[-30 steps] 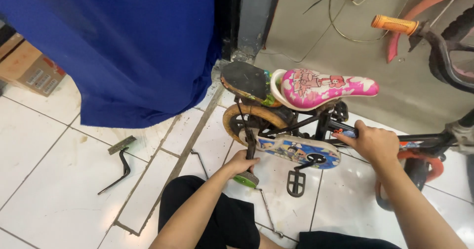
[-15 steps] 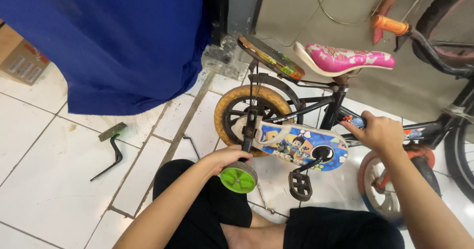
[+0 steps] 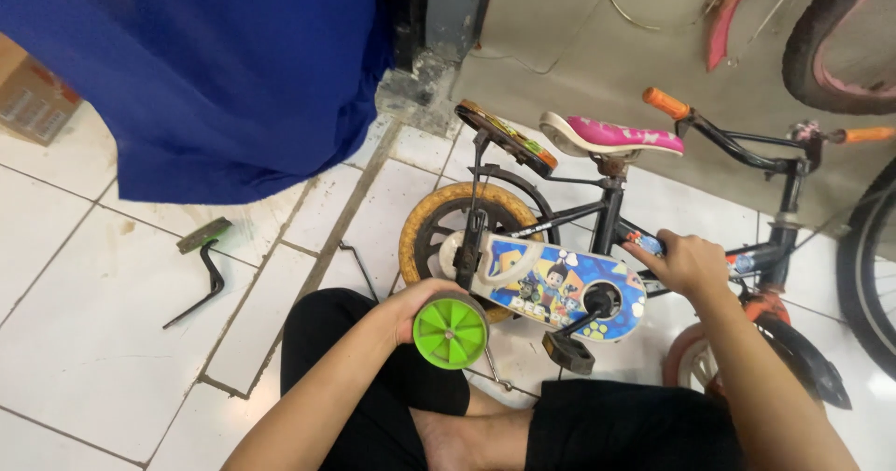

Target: The person removes a training wheel from a child's bicycle using a wrench, then reattaches it to the opposite side of the rear wheel. They tighten the bolts to secure the wheel in place.

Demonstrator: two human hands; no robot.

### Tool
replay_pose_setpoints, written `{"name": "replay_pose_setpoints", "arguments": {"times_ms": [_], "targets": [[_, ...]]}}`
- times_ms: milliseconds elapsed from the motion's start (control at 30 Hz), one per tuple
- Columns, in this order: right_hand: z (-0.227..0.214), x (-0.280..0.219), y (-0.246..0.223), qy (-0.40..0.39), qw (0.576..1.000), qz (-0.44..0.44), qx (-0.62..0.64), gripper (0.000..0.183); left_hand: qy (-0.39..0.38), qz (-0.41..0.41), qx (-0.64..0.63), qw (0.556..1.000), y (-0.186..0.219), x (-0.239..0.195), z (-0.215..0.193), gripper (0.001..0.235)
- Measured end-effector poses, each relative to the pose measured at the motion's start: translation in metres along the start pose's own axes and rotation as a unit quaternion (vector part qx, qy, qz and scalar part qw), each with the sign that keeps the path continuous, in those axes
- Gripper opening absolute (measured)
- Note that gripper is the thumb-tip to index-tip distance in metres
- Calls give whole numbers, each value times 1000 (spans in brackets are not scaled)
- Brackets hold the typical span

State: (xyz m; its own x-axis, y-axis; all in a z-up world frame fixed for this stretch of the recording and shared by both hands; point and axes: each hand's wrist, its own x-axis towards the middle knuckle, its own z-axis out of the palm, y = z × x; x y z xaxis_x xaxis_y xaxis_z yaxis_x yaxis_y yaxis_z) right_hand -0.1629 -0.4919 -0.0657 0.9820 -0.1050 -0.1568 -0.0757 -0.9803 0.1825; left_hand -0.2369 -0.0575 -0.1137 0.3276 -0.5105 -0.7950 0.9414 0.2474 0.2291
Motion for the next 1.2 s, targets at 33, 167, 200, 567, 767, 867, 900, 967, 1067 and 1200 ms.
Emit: {"name": "replay_pose_setpoints", "arguments": {"times_ms": [33,167,200,567,767,867,900,967,1067,1200], "targets": [[5,3,1,-1,1000,2,6,79,-3,14,-37,999,-3,7,-4,30],[17,8,-4,-19,1000,6,6,76,-1,1,-69,998,-7,35,-19,31],[22,10,-5,-23,1000,2,3,77,-8,-2,-68,998,-6,33,-17,31],[4,10,-14,-93,995,-4,-31,87,-41,-37,-58,997,-1,58,-29,37],[-7,13,-27,-94,994,-19,-46,84,-38,-24,-56,997,-10,78,-52,35],[0,15,-30,-92,993,-32,-71,86,-33,-19,-63,997,-21,80,-68,35],[1,15,-30,-82,993,-35,-72,85,-31,-18,-66,997,-24,79,-72,35],[6,21,-33,-70,994,-46,-74,85,-25,-11,-75,997,-25,64,-74,35],[19,22,-25,-8,999,-36,-32,81,35,51,11,998,-15,15,-51,32],[32,20,-24,35,995,-72,-60,77,251,251,287,890,13,-87,-43,57]]}}
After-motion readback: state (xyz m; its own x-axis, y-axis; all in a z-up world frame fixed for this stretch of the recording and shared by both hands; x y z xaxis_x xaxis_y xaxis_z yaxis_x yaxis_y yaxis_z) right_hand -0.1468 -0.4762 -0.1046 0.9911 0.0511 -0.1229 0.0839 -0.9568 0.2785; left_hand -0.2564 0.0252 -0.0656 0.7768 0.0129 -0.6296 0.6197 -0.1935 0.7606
